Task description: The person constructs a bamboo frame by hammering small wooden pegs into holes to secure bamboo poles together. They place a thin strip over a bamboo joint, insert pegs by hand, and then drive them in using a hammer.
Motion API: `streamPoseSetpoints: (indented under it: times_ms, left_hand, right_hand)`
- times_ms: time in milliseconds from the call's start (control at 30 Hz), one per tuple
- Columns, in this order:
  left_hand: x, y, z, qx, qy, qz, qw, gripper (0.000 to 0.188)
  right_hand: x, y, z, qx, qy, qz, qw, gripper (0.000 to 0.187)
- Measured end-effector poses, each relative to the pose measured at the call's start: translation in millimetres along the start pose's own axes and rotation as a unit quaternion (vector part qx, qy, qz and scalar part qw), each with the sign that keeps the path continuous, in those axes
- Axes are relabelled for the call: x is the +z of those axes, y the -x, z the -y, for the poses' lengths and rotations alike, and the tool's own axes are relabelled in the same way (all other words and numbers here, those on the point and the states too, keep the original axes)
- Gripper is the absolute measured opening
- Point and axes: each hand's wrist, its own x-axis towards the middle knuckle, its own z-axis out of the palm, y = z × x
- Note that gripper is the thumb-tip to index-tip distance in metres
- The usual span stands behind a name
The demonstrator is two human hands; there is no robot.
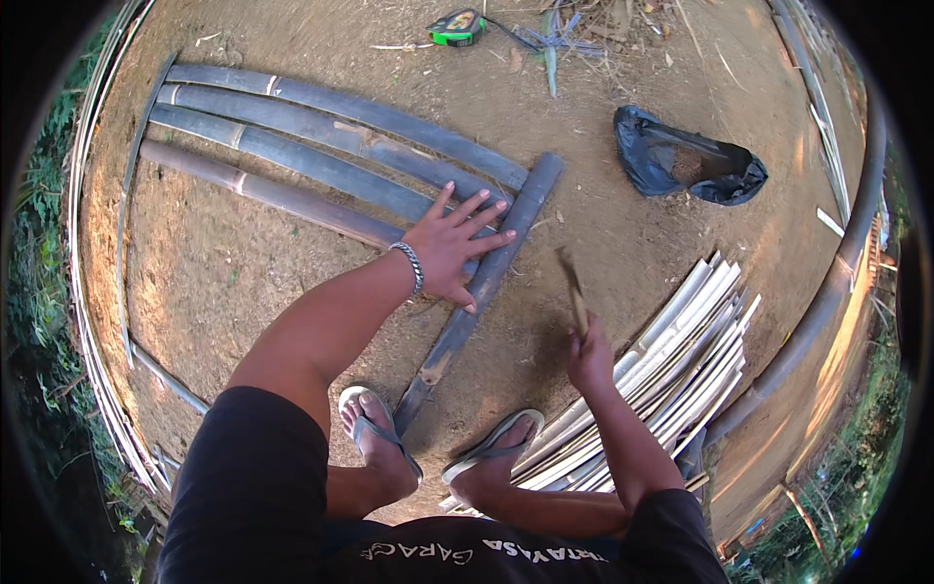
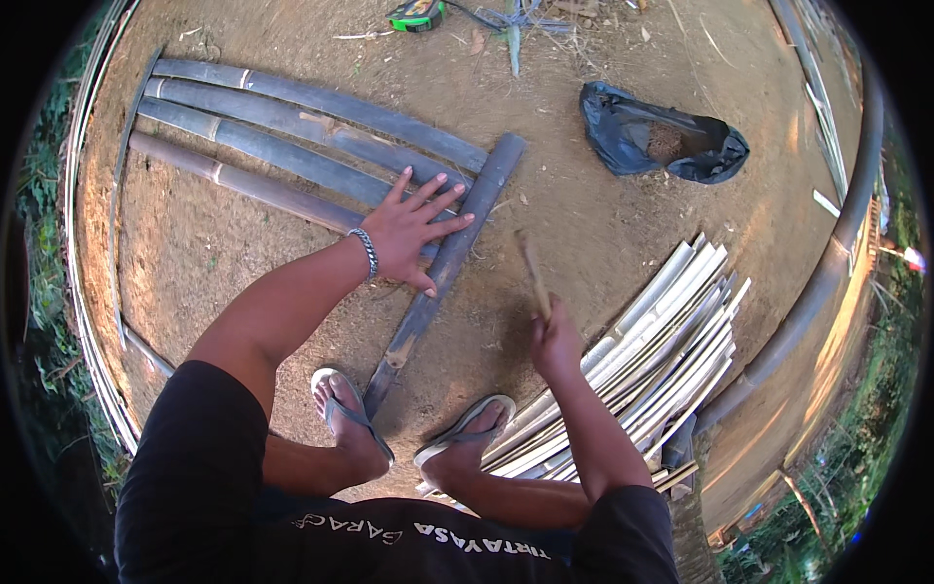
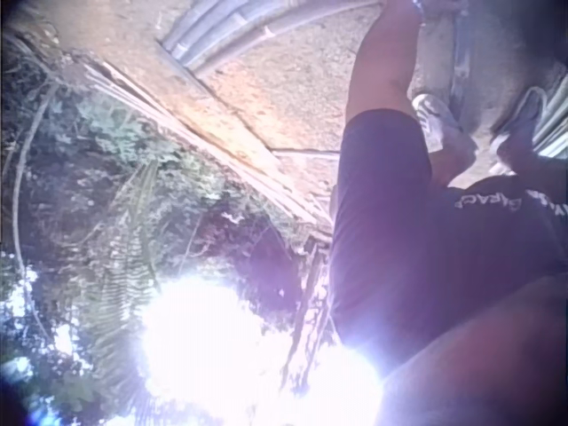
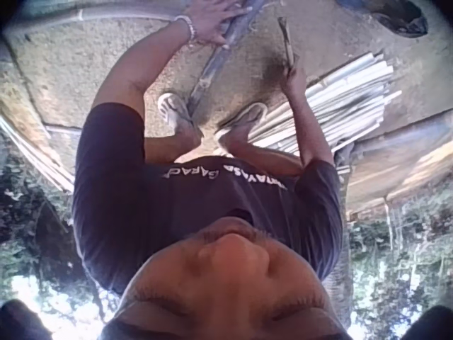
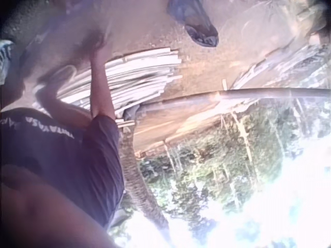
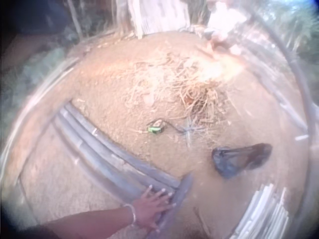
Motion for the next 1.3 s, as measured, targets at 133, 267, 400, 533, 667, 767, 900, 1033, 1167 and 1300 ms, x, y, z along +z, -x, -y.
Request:
streamPoseSetpoints:
  times_ms: [133, 267, 400, 533, 667, 767, 900, 1033, 1167, 1300]
  left_hand:
    - [-3.0, 3.2, -3.3, -0.021, 0.007, 0.014, 1.000, 0.130]
    - [-4.5, 19.8, -21.8, -0.131, 0.017, 0.020, 0.991, 0.128]
    - [52.1, 63.6, -27.0, -0.268, 0.054, -0.101, 0.956, 0.119]
    - [95.7, 106.2, -30.8, -0.324, 0.009, -0.154, 0.933, 0.098]
    - [79.2, 98.3, -28.3, -0.289, 0.028, -0.166, 0.942, 0.077]
    - [64.1, 95.6, 0.1, -0.222, 0.026, -0.166, 0.960, 0.068]
    - [35.4, 88.0, 29.2, -0.143, -0.026, -0.147, 0.979, 0.056]
    - [12.9, 67.8, 23.1, -0.184, -0.016, -0.040, 0.982, 0.052]
    - [15.8, 59.0, -6.9, -0.279, -0.038, -0.042, 0.959, 0.054]
    - [31.0, 41.5, -36.3, -0.339, 0.009, -0.067, 0.938, 0.066]
  right_hand:
    - [-3.1, -19.5, -35.1, -0.031, 0.043, -0.140, 0.989, 0.046]
    - [5.7, -21.1, -55.2, -0.009, 0.075, -0.138, 0.988, 0.052]
    - [9.0, -14.6, -59.0, -0.024, 0.091, -0.164, 0.982, 0.060]
    - [-22.9, 0.7, -53.2, -0.086, 0.157, -0.094, 0.979, 0.063]
    - [-101.2, 26.7, -84.2, -0.091, 0.132, 0.004, 0.987, 0.037]
    - [-134.5, 49.2, -124.8, 0.016, 0.133, 0.026, 0.991, 0.031]
    - [-144.4, 104.5, -166.5, 0.191, 0.071, -0.008, 0.979, 0.040]
    - [-93.2, 164.3, -212.2, 0.284, 0.021, -0.027, 0.958, 0.036]
    - [-46.4, 207.6, -198.5, 0.368, -0.035, -0.060, 0.927, 0.030]
    - [-35.3, 224.7, -179.8, 0.434, -0.053, -0.111, 0.893, 0.064]
